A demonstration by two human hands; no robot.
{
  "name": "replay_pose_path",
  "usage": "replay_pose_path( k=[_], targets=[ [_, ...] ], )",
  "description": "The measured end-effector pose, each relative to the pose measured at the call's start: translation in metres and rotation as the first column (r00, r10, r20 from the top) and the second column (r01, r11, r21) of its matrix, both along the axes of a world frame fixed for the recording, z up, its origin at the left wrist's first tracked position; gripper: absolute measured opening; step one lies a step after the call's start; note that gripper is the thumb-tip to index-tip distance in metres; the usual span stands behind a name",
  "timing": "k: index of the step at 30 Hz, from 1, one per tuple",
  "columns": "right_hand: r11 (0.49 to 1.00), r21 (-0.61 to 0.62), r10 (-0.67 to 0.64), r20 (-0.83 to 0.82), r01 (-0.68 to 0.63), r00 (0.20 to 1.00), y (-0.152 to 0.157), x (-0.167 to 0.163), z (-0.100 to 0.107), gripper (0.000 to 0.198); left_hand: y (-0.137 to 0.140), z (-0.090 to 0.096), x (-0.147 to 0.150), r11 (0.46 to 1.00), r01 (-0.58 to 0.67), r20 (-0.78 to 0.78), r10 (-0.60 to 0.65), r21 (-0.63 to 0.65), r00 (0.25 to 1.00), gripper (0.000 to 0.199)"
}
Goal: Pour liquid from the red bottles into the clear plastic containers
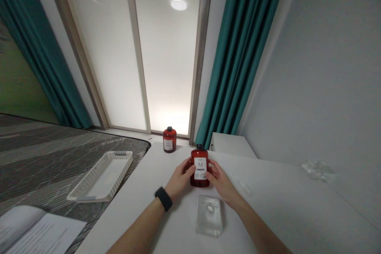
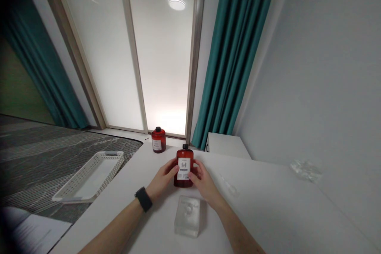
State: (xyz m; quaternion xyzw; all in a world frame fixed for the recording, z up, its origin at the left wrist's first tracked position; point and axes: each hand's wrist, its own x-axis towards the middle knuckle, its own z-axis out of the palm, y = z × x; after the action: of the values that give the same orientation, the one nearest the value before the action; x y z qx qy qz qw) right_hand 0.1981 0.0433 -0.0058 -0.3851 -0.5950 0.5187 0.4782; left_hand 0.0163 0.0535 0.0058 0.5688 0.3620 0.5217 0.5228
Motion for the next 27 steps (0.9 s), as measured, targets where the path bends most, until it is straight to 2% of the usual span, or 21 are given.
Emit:
replay_pose_path(
  k=[3, 6, 9, 13, 15, 18, 23, 27],
  targets=[
    [0.999, 0.042, 0.001, 0.060, -0.004, 0.998, -0.002, -0.001, 0.001, 0.050, -0.002, -0.001, 0.001, 0.999, 0.008, -0.011, -0.007, 0.046, 1.000, 0.053],
    [0.993, 0.115, -0.021, 0.166, 0.002, 0.986, -0.003, 0.004, 0.012, 0.043, -0.006, 0.000, 0.000, 0.980, -0.061, -0.154, 0.091, 0.189, 0.984, 0.059],
    [0.975, 0.221, -0.089, 0.256, 0.031, 0.963, -0.003, 0.016, 0.031, 0.026, -0.009, 0.002, -0.002, 0.908, -0.133, -0.294, 0.263, 0.397, 0.919, 0.065],
    [0.938, 0.345, -0.165, 0.345, 0.038, 0.924, -0.009, 0.028, 0.061, 0.033, -0.010, 0.002, -0.005, 0.820, -0.101, -0.355, 0.350, 0.563, 0.867, 0.068],
    [0.903, 0.430, -0.194, 0.453, -0.022, 0.870, -0.013, 0.029, 0.073, 0.032, -0.010, 0.002, -0.006, 0.806, -0.060, -0.380, 0.342, 0.589, 0.860, 0.069],
    [0.860, 0.499, -0.221, 0.552, -0.106, 0.804, -0.019, 0.028, 0.081, 0.019, -0.011, 0.003, -0.007, 0.815, -0.036, -0.386, 0.313, 0.579, 0.868, 0.069],
    [0.864, 0.489, -0.238, 0.607, -0.120, 0.758, -0.021, 0.029, 0.078, 0.015, -0.013, 0.003, -0.007, 0.807, 0.009, -0.412, 0.292, 0.590, 0.863, 0.065],
    [0.868, 0.483, -0.229, 0.596, -0.115, 0.770, -0.021, 0.030, 0.073, 0.014, -0.014, -0.002, -0.006, 0.803, -0.004, -0.445, 0.334, 0.595, 0.831, 0.063]
  ],
)
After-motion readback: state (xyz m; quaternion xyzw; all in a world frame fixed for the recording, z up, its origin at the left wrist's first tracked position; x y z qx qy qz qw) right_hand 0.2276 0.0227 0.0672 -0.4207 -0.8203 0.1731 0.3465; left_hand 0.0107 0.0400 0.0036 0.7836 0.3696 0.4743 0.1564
